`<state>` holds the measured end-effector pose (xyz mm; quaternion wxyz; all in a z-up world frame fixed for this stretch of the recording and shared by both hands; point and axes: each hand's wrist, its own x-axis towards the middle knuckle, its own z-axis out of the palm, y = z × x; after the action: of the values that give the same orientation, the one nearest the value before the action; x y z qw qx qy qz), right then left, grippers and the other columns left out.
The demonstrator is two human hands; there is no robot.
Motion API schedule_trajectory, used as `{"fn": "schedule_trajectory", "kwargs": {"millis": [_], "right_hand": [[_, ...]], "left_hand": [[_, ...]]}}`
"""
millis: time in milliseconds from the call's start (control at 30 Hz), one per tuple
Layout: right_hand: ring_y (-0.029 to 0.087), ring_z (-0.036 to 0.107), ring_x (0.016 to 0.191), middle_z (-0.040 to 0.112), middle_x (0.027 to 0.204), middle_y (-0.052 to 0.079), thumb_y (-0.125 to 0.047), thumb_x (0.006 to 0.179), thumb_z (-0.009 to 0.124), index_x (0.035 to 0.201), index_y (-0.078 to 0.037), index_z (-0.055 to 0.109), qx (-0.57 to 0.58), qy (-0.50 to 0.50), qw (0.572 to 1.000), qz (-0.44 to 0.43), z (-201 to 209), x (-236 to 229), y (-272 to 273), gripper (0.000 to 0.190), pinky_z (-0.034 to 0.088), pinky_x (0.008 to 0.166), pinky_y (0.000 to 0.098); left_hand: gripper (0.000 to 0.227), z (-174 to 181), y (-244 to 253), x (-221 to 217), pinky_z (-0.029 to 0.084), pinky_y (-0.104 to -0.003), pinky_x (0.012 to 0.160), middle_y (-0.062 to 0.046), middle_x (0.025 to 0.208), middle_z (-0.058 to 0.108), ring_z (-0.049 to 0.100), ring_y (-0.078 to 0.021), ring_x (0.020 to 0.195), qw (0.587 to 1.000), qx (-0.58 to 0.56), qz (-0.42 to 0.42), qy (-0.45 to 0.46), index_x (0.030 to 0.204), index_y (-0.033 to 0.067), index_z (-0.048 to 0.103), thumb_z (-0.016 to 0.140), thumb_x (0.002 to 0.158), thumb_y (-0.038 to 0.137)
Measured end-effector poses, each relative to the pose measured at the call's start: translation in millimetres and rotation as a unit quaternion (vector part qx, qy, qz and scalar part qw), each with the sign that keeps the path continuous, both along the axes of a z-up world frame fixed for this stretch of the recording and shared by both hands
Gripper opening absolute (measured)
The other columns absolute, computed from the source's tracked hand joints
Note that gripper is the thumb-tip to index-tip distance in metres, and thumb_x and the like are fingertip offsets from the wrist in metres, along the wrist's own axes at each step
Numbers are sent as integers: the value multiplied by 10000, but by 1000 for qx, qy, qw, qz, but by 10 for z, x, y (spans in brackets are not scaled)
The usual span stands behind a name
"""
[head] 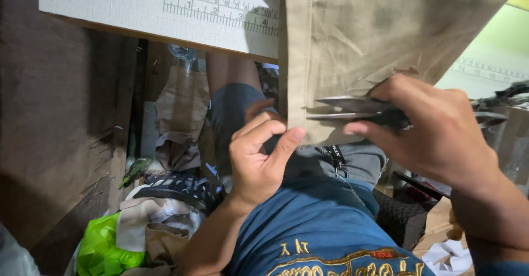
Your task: The person uses scissors to cut the hem of a pair of beige trousers. They then fold the fabric and continue to trim the edges of the hem.
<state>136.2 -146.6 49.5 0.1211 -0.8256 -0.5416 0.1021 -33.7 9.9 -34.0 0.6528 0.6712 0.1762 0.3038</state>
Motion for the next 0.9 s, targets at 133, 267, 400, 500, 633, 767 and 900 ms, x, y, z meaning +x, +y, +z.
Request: {"fn": "schedule_trajectory", "kwargs": {"millis": [133,267,400,500,633,767,900], "right_hand": [[184,551,597,578,734,25,-440,882,852,937,-59,584,-17,-7,1000,3,-74,-20,4,469,409,515,373],[175,530,570,633,772,78,-409,837,887,934,-3,581,20,24,1000,-7,-94,23,18,518,458,515,328],[149,498,571,590,739,39,-437,844,855,911,-36,567,18,41,998,41,-31,-22,153,499,396,482,315],[127,496,535,670,799,56,-384,827,915,948,-2,621,16,27,999,-13,-61,141,79,497,450,480,290],[184,541,616,631,774,53,-374,838,931,929,-13,616,11,17,1000,-22,-51,99,100,488,402,543,350],[208,494,610,563,741,72,-409,859,917,914,-1,564,30,-6,1000,-7,-50,68,86,542,379,549,372],[190,537,604,627,775,66,-409,840,910,903,-23,572,36,1,999,-10,-12,-10,139,517,422,516,366]], "left_hand": [[284,-26,-17,17,484,-397,1066,-25,685,548,458,-151,638,999,16,-9,-28,733,33,600,646,982,160],[260,-84,-50,-3,487,-405,1081,-41,732,617,529,-160,702,999,5,-15,-29,772,24,638,650,982,177],[158,-171,-79,-25,543,-339,978,-70,922,748,672,-251,1086,999,-18,-14,-31,920,26,736,686,971,167],[265,-115,-26,-72,343,-275,585,-24,675,478,417,-140,626,1000,10,-16,-15,760,21,588,657,985,144],[289,-85,57,-41,415,-305,606,-51,662,613,535,-155,618,998,25,-42,27,720,39,630,665,969,181],[276,56,165,36,561,-282,734,-115,965,642,645,-203,843,999,6,-29,-21,1085,-23,635,634,999,239],[158,119,143,47,451,-299,746,-57,792,582,534,-188,766,998,56,12,-4,879,2,674,672,982,122]]}}
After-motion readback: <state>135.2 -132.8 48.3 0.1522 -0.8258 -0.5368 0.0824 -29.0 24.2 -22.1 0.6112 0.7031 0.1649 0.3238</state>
